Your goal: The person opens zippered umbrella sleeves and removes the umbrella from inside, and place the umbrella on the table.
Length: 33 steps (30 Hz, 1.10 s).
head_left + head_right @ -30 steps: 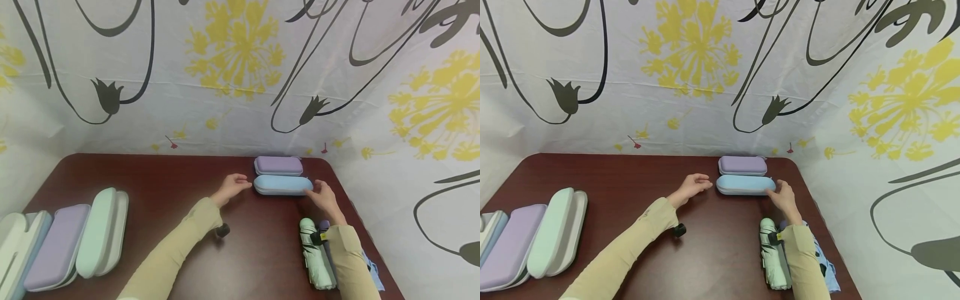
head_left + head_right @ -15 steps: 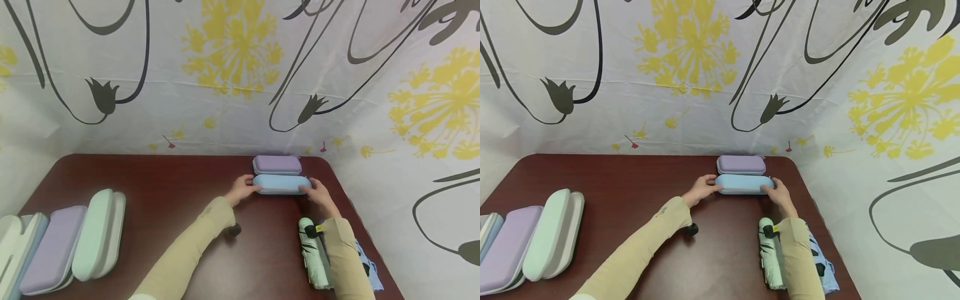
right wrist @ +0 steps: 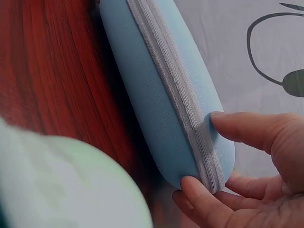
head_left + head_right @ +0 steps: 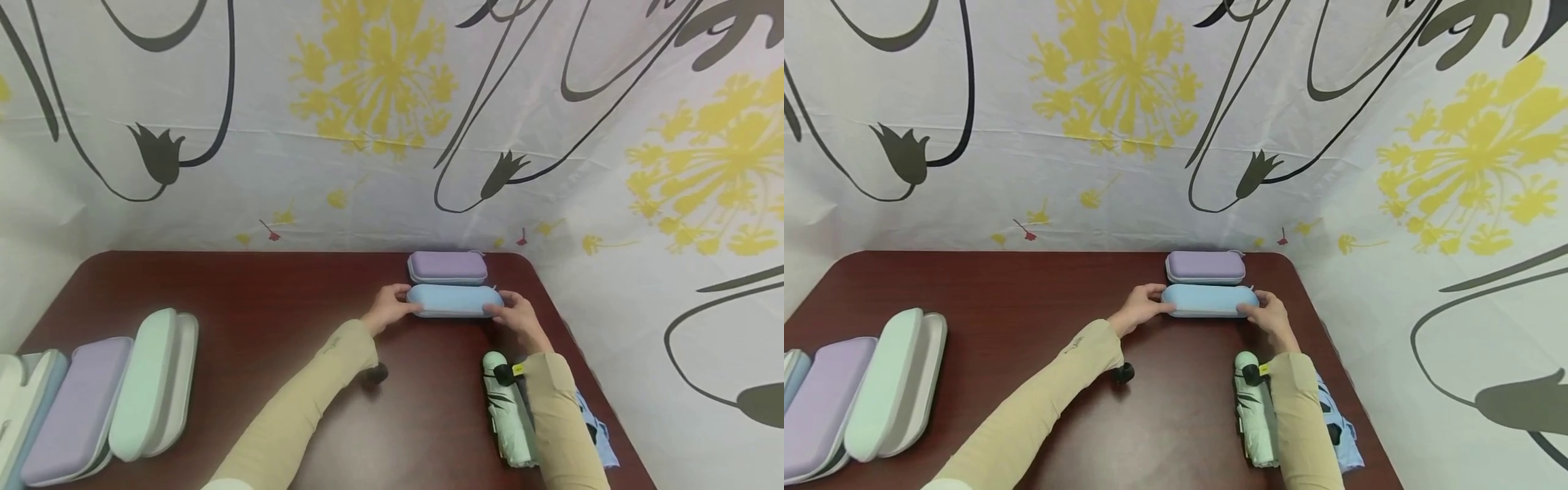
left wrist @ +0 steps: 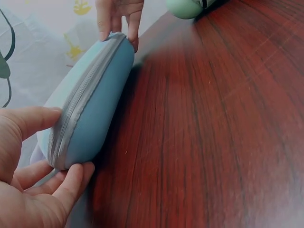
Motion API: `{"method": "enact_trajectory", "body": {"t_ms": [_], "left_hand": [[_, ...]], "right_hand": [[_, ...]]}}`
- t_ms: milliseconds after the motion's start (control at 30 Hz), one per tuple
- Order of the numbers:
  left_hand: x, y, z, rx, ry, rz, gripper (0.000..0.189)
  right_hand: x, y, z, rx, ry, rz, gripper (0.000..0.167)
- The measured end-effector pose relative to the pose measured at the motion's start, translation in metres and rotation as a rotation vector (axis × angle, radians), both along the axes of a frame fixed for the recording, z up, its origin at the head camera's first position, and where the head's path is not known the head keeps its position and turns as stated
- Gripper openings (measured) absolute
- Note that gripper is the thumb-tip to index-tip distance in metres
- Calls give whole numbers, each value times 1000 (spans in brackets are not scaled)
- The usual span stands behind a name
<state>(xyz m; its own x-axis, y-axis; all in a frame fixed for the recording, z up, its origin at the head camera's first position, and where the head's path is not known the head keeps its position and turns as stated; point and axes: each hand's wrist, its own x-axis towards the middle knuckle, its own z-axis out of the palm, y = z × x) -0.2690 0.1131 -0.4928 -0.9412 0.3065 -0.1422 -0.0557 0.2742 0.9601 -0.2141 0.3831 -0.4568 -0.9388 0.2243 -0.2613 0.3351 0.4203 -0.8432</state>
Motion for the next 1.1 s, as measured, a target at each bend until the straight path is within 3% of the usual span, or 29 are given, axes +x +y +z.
{"method": "enact_trajectory", "body": {"t_ms": [333,700,1100], "left_hand": [[12,-40,3,-18,18,55,59],[26,-111,10,-57,37,58,58],[47,-175,11,-130,23,78,59]], "right_hand": [[6,-38,-2,-17,19,-10,67],[18,-101,-9,-28,70,36,61],[28,-157,-14,136,168,130,54]]}}
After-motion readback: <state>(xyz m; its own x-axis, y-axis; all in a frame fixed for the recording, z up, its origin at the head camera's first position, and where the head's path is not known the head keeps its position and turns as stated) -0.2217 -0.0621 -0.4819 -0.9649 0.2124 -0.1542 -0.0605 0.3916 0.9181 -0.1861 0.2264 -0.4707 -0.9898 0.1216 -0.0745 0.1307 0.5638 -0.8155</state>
